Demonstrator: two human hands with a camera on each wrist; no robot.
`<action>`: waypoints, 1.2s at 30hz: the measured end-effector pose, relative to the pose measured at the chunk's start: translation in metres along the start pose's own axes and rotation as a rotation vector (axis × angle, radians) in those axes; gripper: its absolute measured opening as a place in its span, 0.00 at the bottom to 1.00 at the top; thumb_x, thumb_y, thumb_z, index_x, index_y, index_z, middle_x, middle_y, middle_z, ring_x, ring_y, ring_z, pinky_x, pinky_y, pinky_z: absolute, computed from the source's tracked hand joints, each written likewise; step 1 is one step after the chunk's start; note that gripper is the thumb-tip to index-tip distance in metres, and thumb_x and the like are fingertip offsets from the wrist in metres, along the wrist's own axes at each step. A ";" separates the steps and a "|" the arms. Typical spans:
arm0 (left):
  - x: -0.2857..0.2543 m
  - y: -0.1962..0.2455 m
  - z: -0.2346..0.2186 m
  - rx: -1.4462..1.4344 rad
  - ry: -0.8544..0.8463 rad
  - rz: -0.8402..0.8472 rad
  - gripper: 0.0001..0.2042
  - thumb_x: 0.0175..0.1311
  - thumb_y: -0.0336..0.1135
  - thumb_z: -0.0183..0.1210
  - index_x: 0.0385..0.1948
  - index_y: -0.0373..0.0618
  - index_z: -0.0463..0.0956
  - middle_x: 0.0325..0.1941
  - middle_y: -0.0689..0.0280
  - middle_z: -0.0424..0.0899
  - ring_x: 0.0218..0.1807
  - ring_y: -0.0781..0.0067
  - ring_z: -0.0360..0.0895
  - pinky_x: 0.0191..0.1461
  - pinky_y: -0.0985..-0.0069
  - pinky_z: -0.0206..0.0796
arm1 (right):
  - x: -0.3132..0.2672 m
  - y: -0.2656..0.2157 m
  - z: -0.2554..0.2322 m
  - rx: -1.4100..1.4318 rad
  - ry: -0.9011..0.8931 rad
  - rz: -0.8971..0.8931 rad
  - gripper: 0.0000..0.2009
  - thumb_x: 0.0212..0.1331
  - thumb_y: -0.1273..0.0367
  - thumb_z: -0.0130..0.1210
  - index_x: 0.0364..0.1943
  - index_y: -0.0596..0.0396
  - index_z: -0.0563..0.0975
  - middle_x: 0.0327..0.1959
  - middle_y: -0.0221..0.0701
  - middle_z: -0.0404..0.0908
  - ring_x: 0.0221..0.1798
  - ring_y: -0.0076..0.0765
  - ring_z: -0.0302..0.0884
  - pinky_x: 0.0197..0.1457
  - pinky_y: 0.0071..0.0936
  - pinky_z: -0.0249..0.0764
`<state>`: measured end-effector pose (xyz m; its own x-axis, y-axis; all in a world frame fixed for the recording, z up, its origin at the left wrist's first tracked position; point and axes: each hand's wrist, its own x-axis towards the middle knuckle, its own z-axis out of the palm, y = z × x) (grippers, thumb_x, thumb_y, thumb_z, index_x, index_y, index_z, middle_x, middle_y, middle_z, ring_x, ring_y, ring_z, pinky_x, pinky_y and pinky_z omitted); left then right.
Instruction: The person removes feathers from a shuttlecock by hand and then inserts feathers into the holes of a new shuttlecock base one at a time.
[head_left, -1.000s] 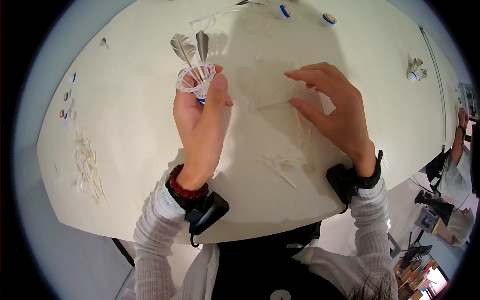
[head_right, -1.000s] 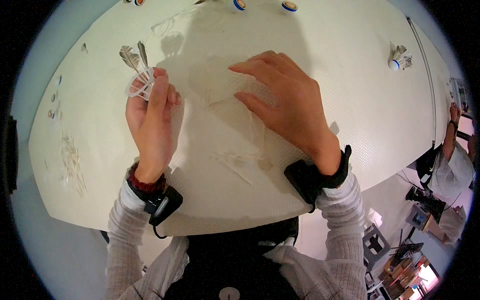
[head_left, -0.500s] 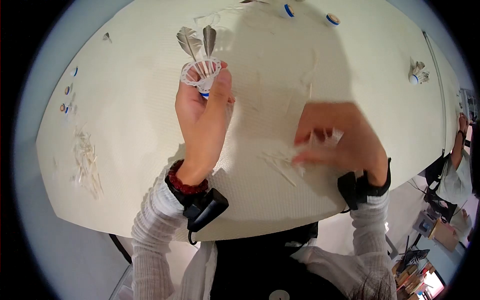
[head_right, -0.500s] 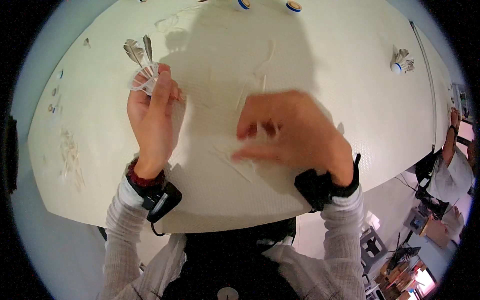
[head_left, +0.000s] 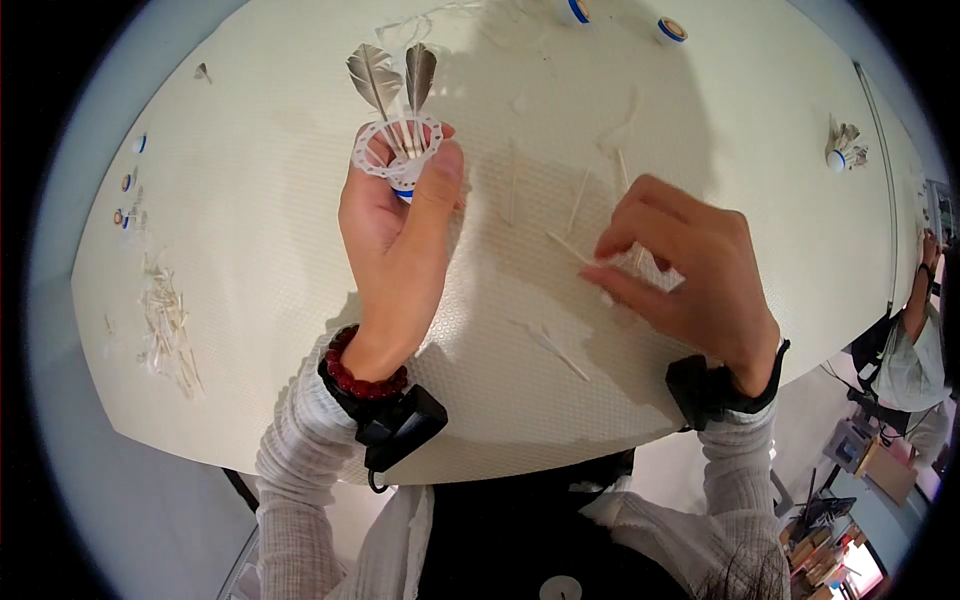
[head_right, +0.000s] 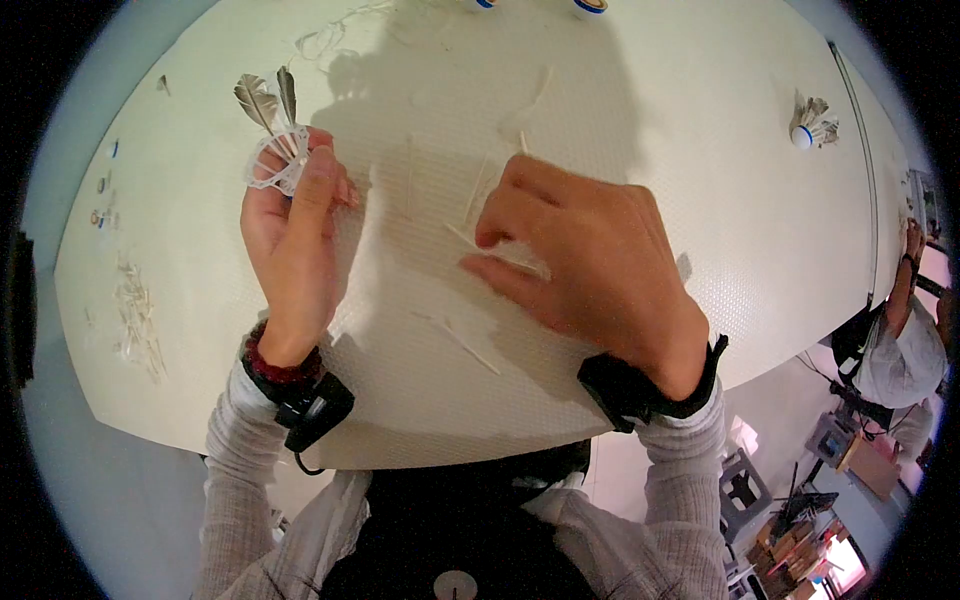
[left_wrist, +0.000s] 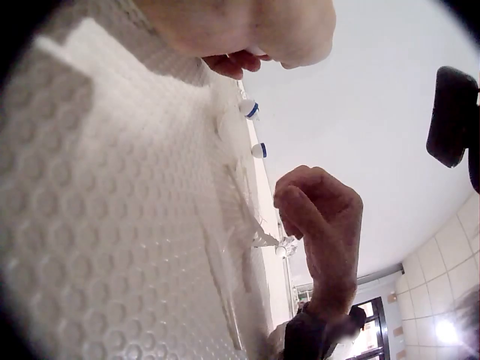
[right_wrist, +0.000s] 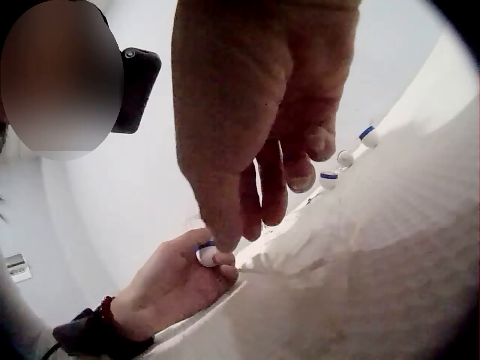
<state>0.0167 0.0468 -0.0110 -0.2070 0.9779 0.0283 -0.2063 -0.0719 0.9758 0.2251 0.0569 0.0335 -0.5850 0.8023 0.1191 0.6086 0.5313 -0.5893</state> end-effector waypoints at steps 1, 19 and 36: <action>0.000 0.000 0.000 0.008 0.004 0.009 0.07 0.63 0.33 0.55 0.38 0.40 0.70 0.26 0.72 0.72 0.25 0.87 0.64 0.30 0.87 0.57 | -0.001 -0.001 0.000 0.038 -0.094 -0.027 0.09 0.41 0.67 0.67 0.23 0.51 0.76 0.22 0.22 0.75 0.21 0.22 0.73 0.21 0.19 0.66; -0.002 0.003 0.005 0.114 0.082 -0.006 0.08 0.56 0.24 0.58 0.36 0.39 0.70 0.26 0.75 0.70 0.27 0.89 0.64 0.31 0.89 0.57 | -0.004 -0.006 -0.006 0.059 -0.129 0.106 0.05 0.47 0.68 0.63 0.26 0.51 0.79 0.18 0.25 0.77 0.17 0.24 0.73 0.20 0.20 0.66; 0.004 0.007 0.003 0.233 -0.009 -0.029 0.03 0.55 0.25 0.60 0.24 0.39 0.75 0.21 0.77 0.71 0.25 0.90 0.62 0.29 0.89 0.53 | -0.007 0.026 -0.034 0.131 -0.057 0.278 0.04 0.47 0.71 0.61 0.26 0.54 0.78 0.20 0.27 0.78 0.18 0.20 0.70 0.21 0.17 0.65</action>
<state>0.0171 0.0512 -0.0039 -0.1957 0.9807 0.0005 0.0145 0.0024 0.9999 0.2629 0.0741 0.0443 -0.4367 0.8935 -0.1041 0.6778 0.2508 -0.6911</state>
